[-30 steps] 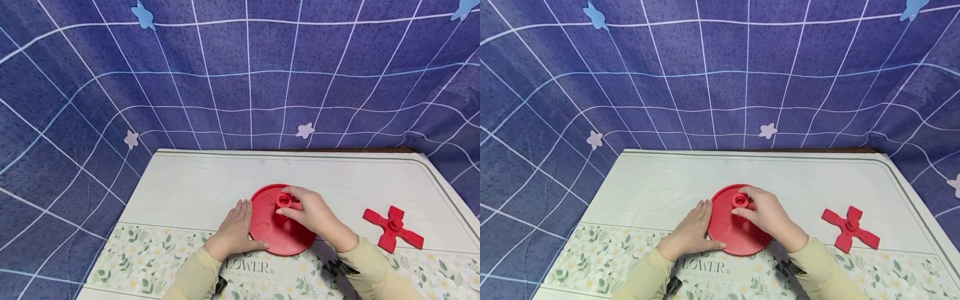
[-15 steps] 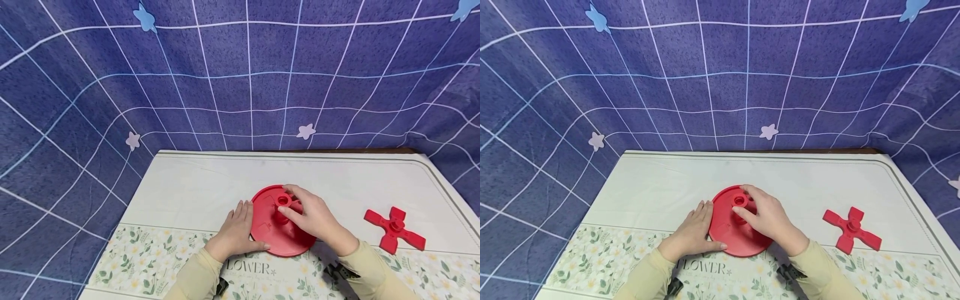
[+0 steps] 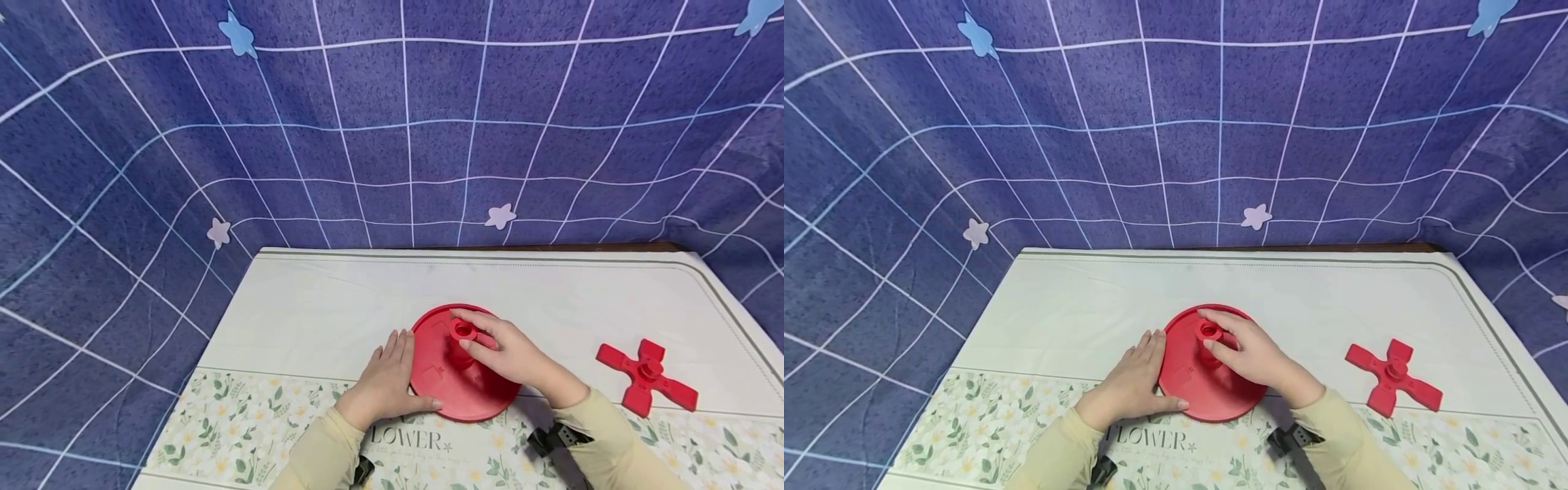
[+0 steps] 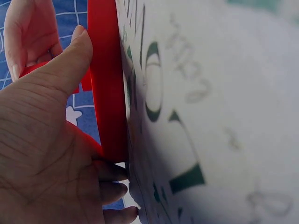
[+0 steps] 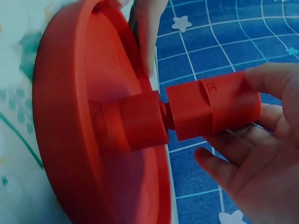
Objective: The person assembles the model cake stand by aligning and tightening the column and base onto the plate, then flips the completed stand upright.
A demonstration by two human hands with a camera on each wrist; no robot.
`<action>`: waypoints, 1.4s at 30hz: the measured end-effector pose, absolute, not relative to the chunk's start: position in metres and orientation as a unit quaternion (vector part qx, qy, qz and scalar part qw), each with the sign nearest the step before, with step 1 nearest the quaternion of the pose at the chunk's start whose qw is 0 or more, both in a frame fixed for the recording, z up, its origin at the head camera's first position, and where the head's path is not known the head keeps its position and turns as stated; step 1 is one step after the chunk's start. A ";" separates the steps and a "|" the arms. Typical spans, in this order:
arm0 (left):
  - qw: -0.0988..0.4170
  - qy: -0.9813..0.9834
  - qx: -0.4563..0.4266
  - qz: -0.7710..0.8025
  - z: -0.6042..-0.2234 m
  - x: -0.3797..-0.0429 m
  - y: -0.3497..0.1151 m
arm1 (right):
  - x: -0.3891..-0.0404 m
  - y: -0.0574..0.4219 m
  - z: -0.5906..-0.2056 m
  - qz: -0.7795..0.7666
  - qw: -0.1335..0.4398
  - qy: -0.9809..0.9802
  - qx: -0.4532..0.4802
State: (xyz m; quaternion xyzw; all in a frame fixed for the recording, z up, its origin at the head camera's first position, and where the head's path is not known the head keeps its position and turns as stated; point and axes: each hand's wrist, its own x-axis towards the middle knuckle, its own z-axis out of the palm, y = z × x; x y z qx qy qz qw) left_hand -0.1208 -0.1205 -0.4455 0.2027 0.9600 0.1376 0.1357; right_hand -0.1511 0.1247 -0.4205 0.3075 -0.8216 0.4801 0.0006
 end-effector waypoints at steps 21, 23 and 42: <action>0.139 0.961 0.197 0.136 -0.445 -0.121 -0.121 | -0.147 0.110 -0.432 0.492 0.101 -0.841 0.204; 0.142 0.960 0.197 0.142 -0.445 -0.121 -0.120 | -0.146 0.110 -0.433 0.485 0.105 -0.846 0.197; 0.152 0.959 0.194 0.139 -0.445 -0.121 -0.119 | -0.153 0.125 -0.429 0.544 -0.020 -0.775 0.321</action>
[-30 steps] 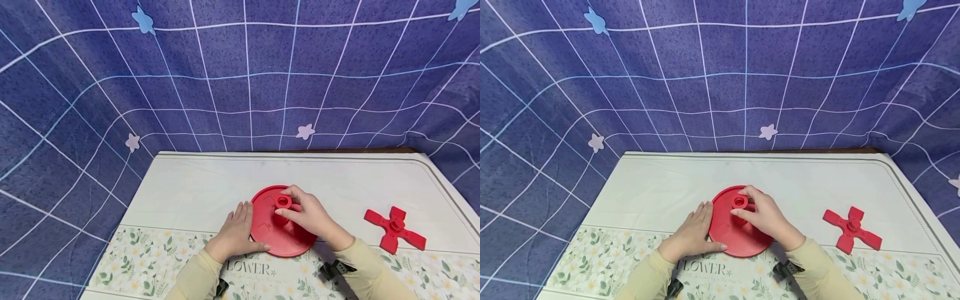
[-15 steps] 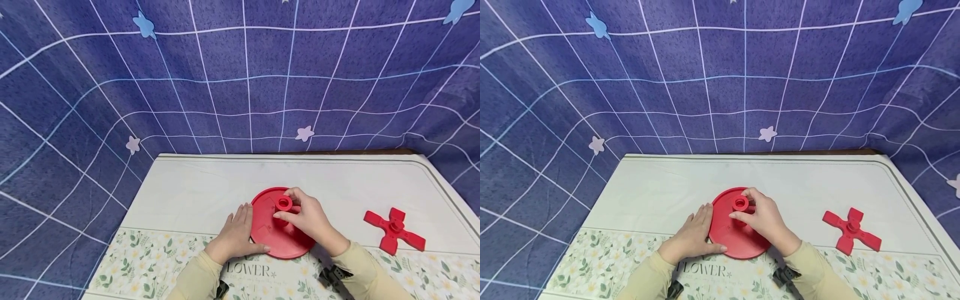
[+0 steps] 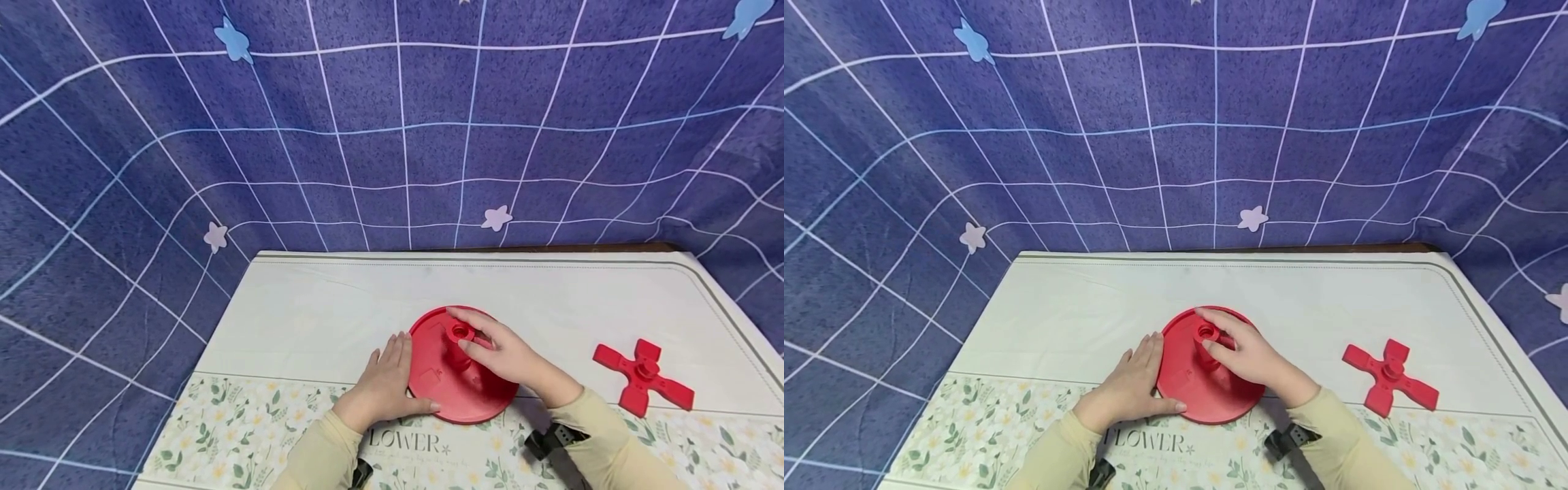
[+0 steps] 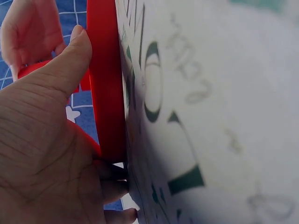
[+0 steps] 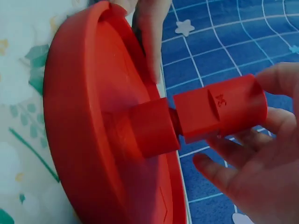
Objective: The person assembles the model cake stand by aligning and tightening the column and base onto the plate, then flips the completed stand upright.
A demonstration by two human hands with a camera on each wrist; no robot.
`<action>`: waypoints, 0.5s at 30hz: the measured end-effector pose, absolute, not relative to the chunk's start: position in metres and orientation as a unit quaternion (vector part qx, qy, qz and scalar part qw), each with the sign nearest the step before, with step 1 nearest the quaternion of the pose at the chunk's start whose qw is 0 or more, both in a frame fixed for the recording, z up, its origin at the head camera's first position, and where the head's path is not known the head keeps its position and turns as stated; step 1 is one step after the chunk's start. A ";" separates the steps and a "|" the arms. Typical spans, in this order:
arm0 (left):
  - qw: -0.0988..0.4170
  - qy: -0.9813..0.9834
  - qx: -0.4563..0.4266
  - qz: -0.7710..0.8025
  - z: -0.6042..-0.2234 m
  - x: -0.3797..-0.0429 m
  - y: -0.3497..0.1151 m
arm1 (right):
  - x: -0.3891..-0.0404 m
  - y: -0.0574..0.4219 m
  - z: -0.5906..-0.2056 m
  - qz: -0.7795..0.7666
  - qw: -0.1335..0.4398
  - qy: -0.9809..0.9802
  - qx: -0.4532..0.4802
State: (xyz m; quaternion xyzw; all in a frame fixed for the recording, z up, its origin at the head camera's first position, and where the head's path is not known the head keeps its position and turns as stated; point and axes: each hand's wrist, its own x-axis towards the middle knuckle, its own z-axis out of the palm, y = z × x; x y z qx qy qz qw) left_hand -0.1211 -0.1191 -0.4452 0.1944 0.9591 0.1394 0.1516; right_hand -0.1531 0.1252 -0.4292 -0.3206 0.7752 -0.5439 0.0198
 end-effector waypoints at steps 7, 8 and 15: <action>0.154 0.958 0.194 0.143 -0.444 -0.122 -0.118 | -0.154 0.128 -0.427 -0.544 0.053 0.786 -0.288; 0.153 0.958 0.194 0.143 -0.444 -0.122 -0.118 | -0.153 0.127 -0.426 -0.544 0.051 0.788 -0.285; 0.153 0.958 0.193 0.145 -0.444 -0.121 -0.119 | -0.150 0.124 -0.426 -0.537 0.016 0.801 -0.262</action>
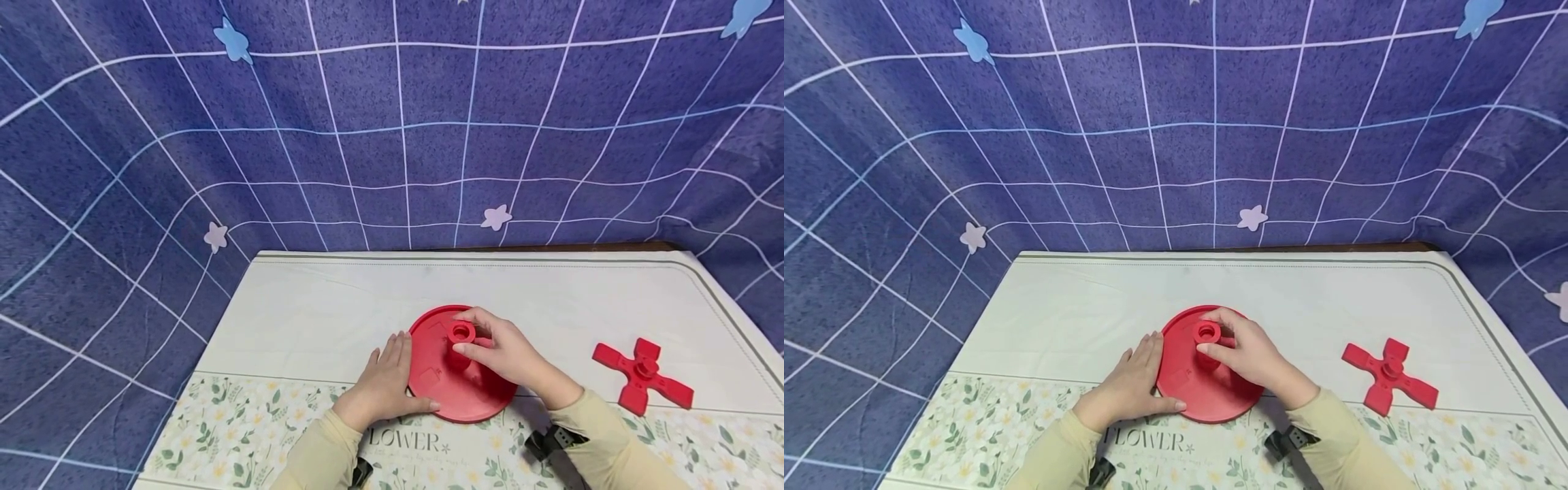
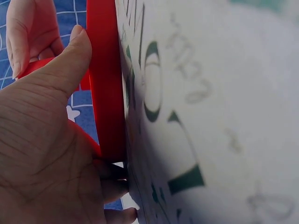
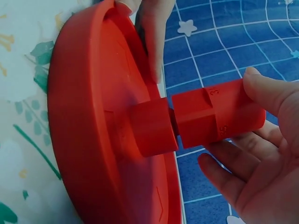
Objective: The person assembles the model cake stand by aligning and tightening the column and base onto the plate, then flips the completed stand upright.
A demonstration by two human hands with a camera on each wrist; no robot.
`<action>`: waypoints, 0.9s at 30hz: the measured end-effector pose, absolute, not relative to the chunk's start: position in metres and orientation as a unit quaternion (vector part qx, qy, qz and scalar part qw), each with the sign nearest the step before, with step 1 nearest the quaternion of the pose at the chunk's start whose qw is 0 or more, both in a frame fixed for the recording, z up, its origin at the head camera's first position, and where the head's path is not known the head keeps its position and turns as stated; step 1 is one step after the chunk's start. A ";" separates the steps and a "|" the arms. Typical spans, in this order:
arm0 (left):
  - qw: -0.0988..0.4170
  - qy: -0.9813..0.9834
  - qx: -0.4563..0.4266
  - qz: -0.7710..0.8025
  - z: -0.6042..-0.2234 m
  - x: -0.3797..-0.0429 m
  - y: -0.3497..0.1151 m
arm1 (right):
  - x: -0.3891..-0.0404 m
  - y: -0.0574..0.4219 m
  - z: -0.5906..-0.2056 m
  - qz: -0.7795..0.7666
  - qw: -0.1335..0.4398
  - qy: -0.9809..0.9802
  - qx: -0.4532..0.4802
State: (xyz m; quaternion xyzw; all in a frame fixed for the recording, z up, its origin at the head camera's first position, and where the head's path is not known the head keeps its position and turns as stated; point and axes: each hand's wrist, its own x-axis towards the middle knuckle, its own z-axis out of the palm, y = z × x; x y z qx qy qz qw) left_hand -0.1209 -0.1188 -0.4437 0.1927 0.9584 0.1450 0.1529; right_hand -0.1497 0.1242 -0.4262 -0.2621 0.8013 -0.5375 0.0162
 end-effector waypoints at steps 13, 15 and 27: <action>0.151 0.958 0.197 0.141 -0.444 -0.121 -0.119 | -0.145 0.117 -0.430 -0.502 -0.057 0.839 -0.202; 0.151 0.958 0.197 0.141 -0.444 -0.121 -0.119 | -0.144 0.117 -0.431 -0.497 -0.064 0.842 -0.201; 0.152 0.958 0.195 0.145 -0.445 -0.122 -0.119 | -0.148 0.123 -0.437 -0.546 -0.027 0.797 -0.255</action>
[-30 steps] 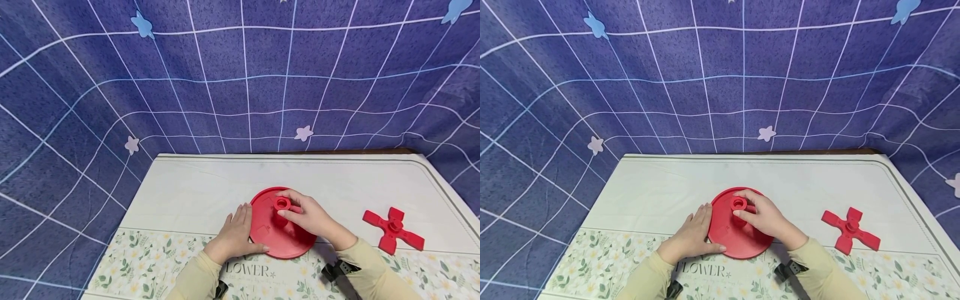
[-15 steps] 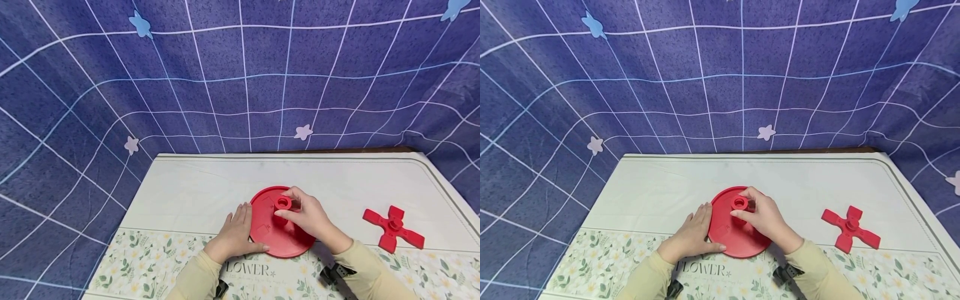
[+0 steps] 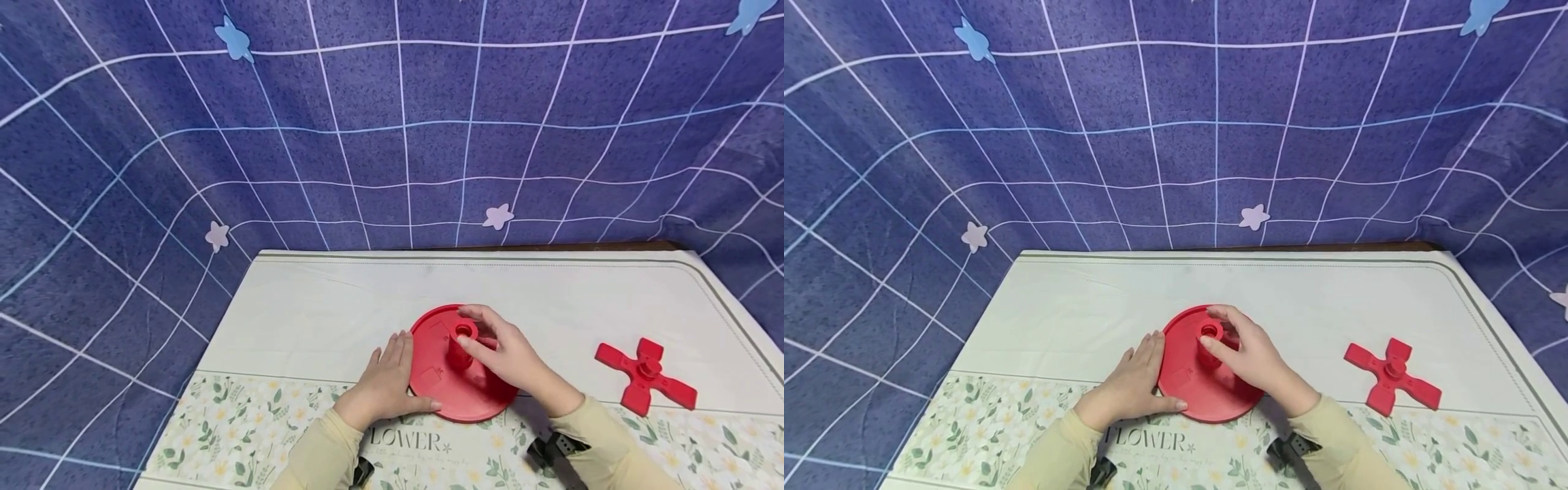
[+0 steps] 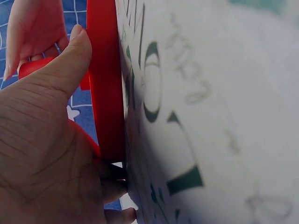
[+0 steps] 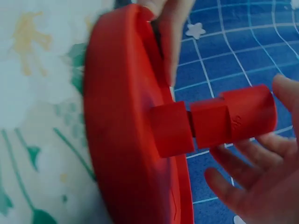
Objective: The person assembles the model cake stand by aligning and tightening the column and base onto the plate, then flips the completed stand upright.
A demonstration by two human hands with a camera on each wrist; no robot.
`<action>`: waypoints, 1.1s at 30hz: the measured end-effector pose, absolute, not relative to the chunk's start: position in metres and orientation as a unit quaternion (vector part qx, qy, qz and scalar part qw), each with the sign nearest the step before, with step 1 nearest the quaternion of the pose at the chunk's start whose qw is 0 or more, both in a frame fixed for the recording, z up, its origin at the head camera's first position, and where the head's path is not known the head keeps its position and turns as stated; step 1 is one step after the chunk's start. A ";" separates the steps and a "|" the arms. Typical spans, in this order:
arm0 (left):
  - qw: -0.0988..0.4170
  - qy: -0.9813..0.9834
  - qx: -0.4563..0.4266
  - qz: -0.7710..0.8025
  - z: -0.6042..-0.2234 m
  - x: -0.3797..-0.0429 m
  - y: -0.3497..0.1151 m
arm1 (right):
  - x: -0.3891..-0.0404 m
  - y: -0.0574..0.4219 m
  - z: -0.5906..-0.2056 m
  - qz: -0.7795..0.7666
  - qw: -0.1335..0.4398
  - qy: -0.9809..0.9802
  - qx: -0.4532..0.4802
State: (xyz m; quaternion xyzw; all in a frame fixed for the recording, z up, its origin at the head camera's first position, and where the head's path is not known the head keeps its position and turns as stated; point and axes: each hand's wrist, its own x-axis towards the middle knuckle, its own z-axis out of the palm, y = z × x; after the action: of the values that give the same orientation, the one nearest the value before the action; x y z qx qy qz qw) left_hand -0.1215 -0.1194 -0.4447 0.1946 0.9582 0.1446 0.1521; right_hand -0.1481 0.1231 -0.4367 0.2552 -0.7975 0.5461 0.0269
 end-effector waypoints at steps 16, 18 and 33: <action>0.150 0.959 0.195 0.141 -0.443 -0.121 -0.118 | -0.154 0.132 -0.434 0.586 -0.067 -0.753 0.292; 0.151 0.959 0.195 0.140 -0.444 -0.121 -0.118 | -0.153 0.130 -0.434 0.576 -0.050 -0.767 0.280; 0.149 0.960 0.197 0.135 -0.444 -0.120 -0.119 | -0.142 0.116 -0.439 0.535 0.054 -0.815 0.216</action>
State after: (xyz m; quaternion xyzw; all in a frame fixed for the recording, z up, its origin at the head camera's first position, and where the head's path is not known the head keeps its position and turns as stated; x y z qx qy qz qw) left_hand -0.1201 -0.1191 -0.4437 0.1965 0.9596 0.1355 0.1487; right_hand -0.1418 0.1156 -0.4393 0.2161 -0.8148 0.5353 0.0536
